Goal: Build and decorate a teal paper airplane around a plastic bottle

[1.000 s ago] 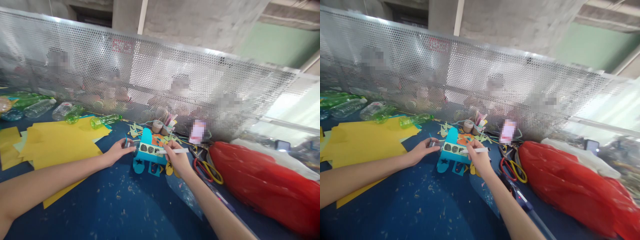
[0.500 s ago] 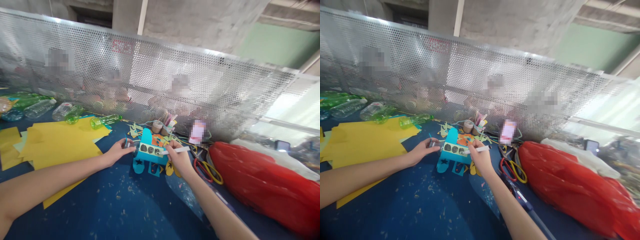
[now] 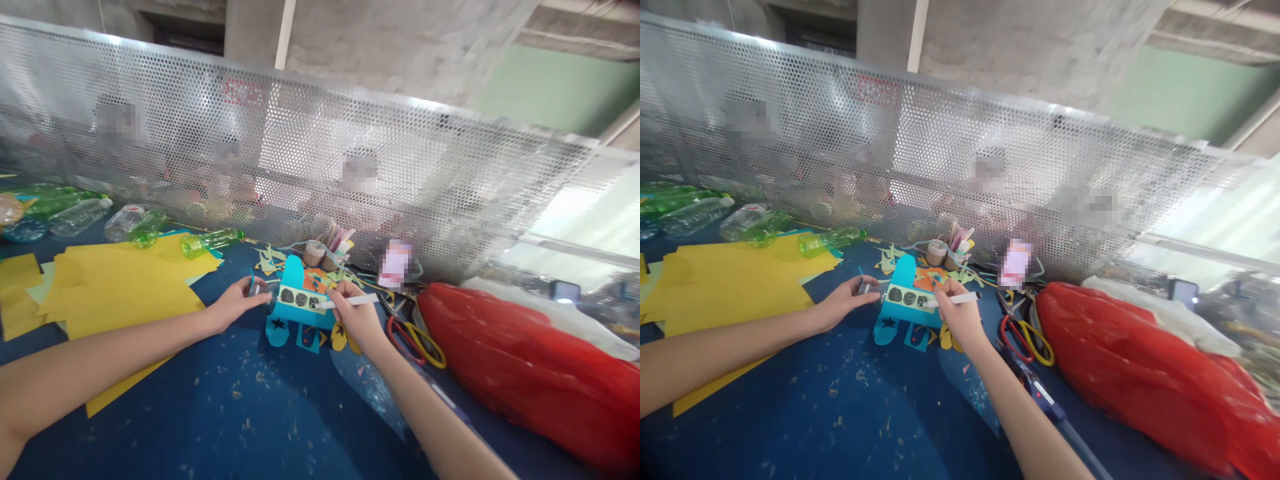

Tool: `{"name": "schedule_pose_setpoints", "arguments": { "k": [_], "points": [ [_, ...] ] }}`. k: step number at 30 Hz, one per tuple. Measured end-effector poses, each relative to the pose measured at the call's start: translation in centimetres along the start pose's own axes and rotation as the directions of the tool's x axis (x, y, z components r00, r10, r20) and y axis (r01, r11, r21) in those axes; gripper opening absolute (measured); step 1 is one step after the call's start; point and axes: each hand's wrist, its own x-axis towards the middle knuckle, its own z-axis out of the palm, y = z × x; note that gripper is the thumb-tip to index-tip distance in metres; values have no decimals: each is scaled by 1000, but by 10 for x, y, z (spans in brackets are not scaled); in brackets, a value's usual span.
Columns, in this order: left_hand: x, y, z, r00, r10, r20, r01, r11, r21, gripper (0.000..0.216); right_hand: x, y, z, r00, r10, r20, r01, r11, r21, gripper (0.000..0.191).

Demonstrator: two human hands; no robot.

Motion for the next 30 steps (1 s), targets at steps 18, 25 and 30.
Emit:
{"name": "schedule_pose_setpoints", "arguments": {
  "k": [18, 25, 30],
  "points": [
    [-1, 2, 0, 1000, -8, 0, 8, 1000, 25, 40, 0, -2, -1, 1000, 13, -15, -13, 1000, 11, 30],
    [-1, 1, 0, 1000, -7, -3, 7, 1000, 5, 40, 0, -3, -2, 999, 41, -12, -41, 999, -4, 30],
    [-1, 1, 0, 1000, -13, 1, 13, 1000, 0, 41, -2, -5, 0, 1000, 6, 17, -6, 1000, -7, 30]
  ]
}}
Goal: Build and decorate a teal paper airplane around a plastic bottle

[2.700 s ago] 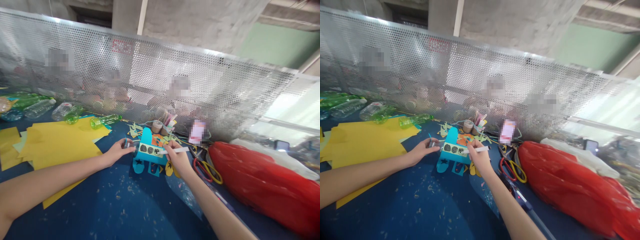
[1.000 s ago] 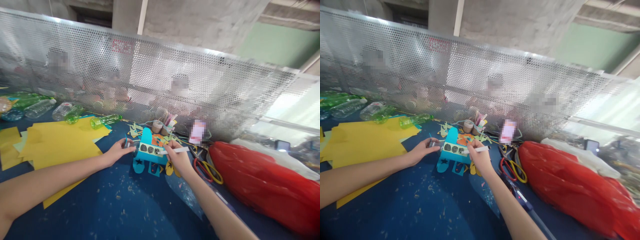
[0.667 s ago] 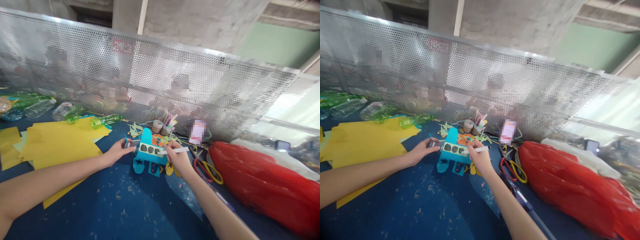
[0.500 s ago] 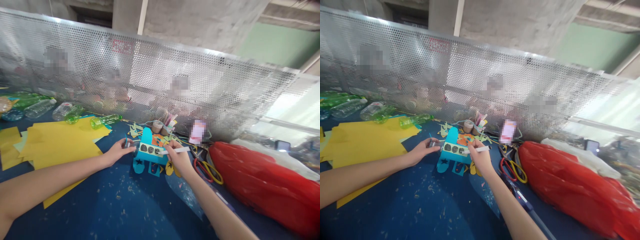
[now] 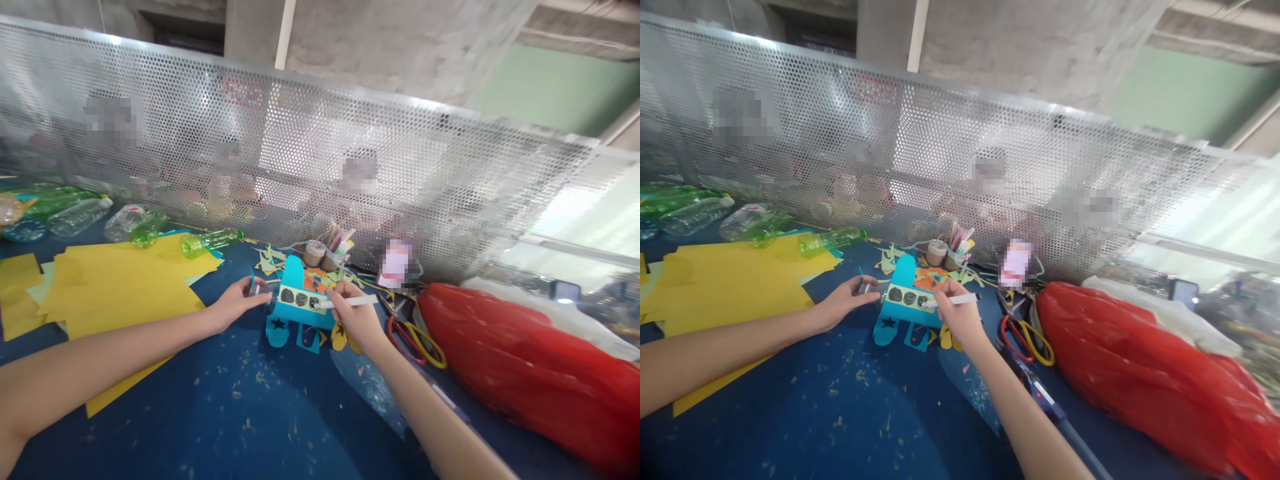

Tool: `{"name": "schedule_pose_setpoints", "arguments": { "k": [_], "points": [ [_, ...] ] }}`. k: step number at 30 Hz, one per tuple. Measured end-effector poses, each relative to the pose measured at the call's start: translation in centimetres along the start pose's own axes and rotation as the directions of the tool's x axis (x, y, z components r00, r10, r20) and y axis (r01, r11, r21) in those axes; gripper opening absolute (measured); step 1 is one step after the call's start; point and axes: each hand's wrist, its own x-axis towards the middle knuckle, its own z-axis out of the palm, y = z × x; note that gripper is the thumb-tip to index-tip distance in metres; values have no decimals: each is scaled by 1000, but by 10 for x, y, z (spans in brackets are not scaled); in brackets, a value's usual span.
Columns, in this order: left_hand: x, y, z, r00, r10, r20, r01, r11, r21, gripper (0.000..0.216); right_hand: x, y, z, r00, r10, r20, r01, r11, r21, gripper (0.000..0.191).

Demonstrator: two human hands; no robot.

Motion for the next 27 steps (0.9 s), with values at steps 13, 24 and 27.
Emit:
{"name": "schedule_pose_setpoints", "arguments": {
  "k": [13, 24, 27],
  "points": [
    [0, 0, 0, 1000, 4, 2, -4, 1000, 25, 42, 1, 1, 0, 1000, -6, 9, 6, 1000, -15, 29],
    [1, -1, 0, 1000, 15, -3, -15, 1000, 9, 41, 3, 4, -4, 998, 1, -56, -3, 999, -35, 27],
    [1, -1, 0, 1000, 11, 2, -11, 1000, 16, 41, 4, 5, -5, 997, -8, -73, 5, 999, -32, 27]
  ]
}}
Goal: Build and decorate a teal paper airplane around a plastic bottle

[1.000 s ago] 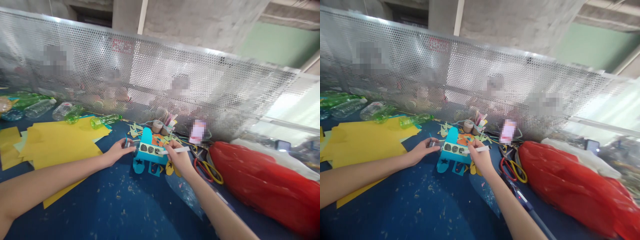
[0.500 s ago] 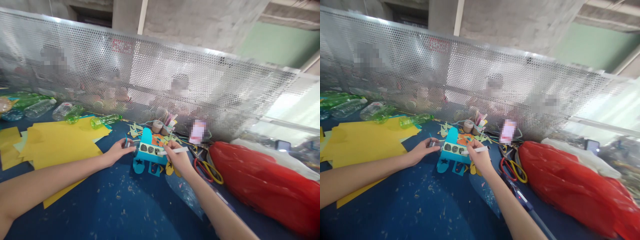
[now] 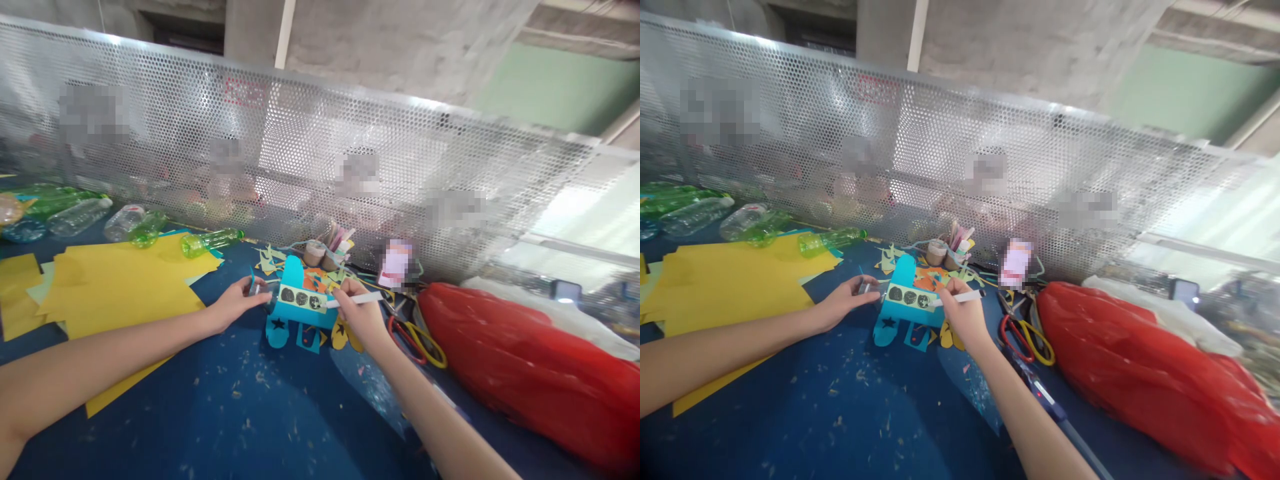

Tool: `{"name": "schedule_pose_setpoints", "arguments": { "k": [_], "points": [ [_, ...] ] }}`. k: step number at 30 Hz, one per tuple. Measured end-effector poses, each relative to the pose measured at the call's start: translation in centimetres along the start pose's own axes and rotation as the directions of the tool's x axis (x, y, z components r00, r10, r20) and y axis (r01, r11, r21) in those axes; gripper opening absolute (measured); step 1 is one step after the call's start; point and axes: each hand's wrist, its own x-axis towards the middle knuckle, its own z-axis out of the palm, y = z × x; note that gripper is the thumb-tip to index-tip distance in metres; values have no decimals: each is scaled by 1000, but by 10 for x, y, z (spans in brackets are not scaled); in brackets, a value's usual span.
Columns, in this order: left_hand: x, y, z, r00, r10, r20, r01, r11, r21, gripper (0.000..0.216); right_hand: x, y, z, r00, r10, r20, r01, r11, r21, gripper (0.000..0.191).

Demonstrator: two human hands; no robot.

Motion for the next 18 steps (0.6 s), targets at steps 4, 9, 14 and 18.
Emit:
{"name": "schedule_pose_setpoints", "arguments": {
  "k": [4, 9, 14, 18],
  "points": [
    [0, 1, -1, 1000, -8, 3, 8, 1000, 5, 42, 0, -1, 0, 1000, -9, -28, 9, 1000, -8, 27],
    [0, 0, -1, 1000, -8, 5, 8, 1000, 4, 44, -2, -3, 1, 999, -16, -50, 14, 1000, -26, 28],
    [0, 0, -1, 1000, -23, -3, 23, 1000, -14, 43, -2, -3, 2, 1000, 1, -15, -1, 1000, 8, 28],
    [1, 3, 0, 1000, -31, 3, 31, 999, -25, 44, -1, -1, 2, 1000, 27, 13, -27, 999, 16, 27]
  ]
}}
